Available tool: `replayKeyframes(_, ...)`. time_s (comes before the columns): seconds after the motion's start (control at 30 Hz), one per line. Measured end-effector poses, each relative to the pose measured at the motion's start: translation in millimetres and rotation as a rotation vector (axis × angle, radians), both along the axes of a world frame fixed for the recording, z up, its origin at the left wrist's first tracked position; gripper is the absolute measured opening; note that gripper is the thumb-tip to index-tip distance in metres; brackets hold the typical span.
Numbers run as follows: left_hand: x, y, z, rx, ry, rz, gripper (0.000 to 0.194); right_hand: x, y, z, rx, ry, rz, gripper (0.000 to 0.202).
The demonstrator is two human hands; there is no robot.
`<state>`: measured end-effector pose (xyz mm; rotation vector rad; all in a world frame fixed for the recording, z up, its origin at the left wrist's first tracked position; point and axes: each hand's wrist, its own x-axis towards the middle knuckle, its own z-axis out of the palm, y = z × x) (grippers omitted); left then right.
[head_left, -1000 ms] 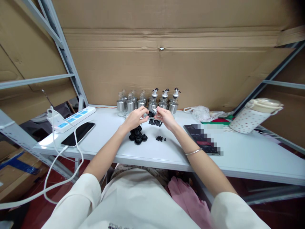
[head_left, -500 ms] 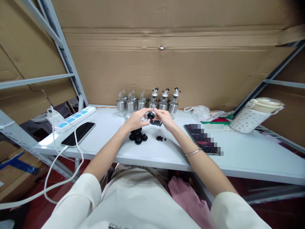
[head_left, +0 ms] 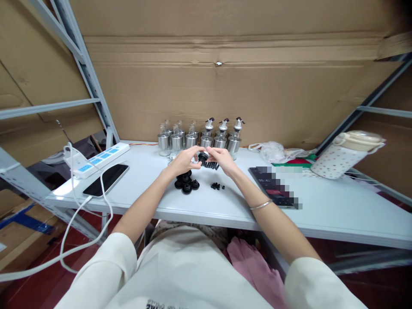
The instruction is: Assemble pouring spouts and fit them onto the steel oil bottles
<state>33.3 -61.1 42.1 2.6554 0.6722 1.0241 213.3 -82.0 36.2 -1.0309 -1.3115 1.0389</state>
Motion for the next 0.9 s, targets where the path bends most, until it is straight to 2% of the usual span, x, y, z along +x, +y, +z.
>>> replayKeyframes(0.43, -1.6, 1.8, 1.2, -0.011, 0.021, 0.005, 0.036, -2.0, -1.6, 0.4, 0.030, -0.044, 0.001, 0.048)
replayKeyframes(0.9, -1.3, 1.6, 1.5, -0.018, 0.016, 0.021, 0.034, -4.1, -1.2, -1.4, -0.009, 0.000, -0.007, 0.048)
